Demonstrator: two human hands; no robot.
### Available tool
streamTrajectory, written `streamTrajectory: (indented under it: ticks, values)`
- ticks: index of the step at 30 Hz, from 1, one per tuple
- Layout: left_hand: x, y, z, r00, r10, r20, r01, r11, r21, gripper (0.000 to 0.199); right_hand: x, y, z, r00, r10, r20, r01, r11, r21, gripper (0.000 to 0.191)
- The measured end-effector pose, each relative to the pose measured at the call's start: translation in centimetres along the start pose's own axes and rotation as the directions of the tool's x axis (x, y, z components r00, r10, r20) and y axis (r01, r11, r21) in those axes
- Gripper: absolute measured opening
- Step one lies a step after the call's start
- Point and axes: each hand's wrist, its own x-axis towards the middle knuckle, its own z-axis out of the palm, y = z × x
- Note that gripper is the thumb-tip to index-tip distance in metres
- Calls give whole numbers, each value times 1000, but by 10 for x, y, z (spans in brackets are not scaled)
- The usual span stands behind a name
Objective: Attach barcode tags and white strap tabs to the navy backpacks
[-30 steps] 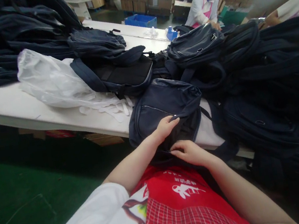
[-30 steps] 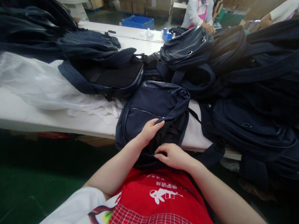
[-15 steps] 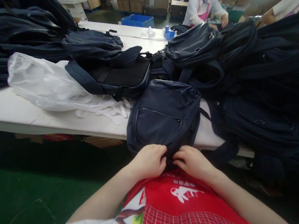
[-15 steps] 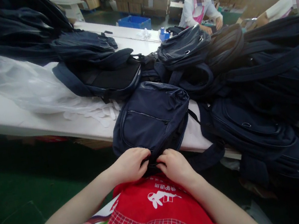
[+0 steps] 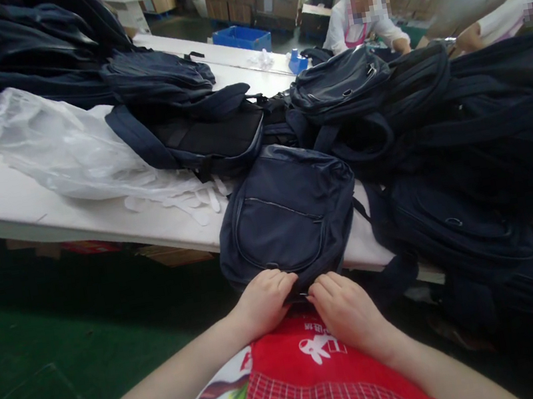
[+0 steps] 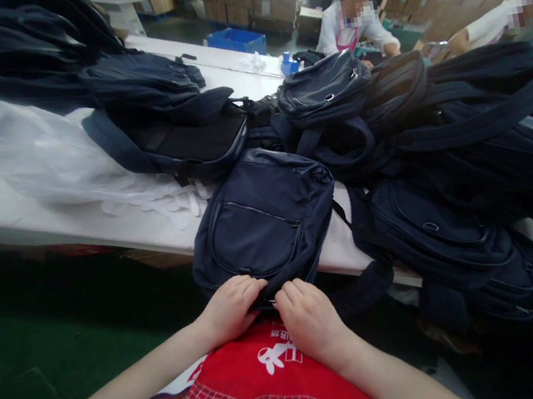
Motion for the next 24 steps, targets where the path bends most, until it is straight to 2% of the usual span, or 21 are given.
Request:
streamTrajectory:
  ticks: [2, 6, 9, 13, 18, 21, 24]
  values:
    - [2, 2, 0, 997, 64, -33, -62, 997, 49, 39, 1, 0, -1, 999, 18, -41, -18, 1000, 18, 20]
    - [9, 3, 1, 981, 168, -94, -152, 975, 160, 23, 5, 1, 3, 989, 98, -108, -86, 991, 105, 19]
    - [11, 2, 1, 968, 192, -159, -161, 969, 187, 18, 4, 3, 1, 983, 129, -127, -107, 981, 164, 20]
    - [6, -1, -4, 951, 216, -221, -165, 960, 227, 19, -6, 16, -14, 970, 200, -137, -181, 973, 143, 22]
    - [0, -6, -6, 906, 311, -287, -215, 923, 320, 14, -17, 59, -24, 921, 350, -172, -360, 933, -30, 23]
    - [-2, -8, -4, 881, 344, -324, -230, 911, 342, 14, -11, 98, -18, 901, 400, -169, -425, 893, -151, 21]
    - [-4, -10, -4, 856, 372, -358, -244, 902, 355, 12, 6, 146, -7, 875, 450, -176, -482, 843, -241, 18]
